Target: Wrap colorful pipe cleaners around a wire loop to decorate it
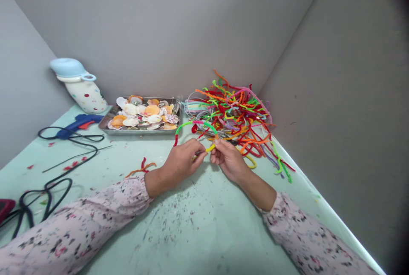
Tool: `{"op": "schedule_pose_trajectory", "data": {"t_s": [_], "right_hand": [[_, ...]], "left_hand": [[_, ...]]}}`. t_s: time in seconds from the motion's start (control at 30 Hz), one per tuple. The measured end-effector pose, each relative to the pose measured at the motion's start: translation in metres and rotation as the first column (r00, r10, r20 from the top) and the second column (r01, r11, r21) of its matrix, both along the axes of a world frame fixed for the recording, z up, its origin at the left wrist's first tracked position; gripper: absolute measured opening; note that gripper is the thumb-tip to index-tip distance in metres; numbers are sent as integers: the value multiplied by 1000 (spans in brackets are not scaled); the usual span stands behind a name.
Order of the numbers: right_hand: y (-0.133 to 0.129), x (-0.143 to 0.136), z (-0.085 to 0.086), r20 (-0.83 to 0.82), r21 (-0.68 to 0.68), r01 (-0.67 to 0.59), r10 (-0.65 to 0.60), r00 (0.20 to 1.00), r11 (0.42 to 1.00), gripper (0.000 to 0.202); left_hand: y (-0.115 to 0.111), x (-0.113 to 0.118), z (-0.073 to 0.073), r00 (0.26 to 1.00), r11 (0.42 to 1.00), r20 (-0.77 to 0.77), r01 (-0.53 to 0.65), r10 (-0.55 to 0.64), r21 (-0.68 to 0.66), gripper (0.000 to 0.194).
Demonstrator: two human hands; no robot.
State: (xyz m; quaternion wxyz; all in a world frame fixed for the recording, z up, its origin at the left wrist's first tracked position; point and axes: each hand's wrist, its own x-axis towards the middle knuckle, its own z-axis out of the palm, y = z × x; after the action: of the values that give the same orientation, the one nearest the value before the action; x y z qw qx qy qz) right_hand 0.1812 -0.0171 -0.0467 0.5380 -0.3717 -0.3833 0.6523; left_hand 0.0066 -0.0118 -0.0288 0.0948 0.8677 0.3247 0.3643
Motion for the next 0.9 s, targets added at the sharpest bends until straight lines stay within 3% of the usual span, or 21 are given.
{"op": "schedule_pose_trajectory", "data": {"t_s": [0.7, 0.9], "right_hand": [[0, 0, 0, -11, -6, -28, 28, 1000, 1000, 26], [0, 0, 0, -2, 9, -45, 45, 999, 999, 26]], "left_hand": [[0, -1, -4, 999, 987, -33, -26, 32, 162, 9], [1, -2, -4, 996, 960, -69, -26, 47, 277, 13]]}}
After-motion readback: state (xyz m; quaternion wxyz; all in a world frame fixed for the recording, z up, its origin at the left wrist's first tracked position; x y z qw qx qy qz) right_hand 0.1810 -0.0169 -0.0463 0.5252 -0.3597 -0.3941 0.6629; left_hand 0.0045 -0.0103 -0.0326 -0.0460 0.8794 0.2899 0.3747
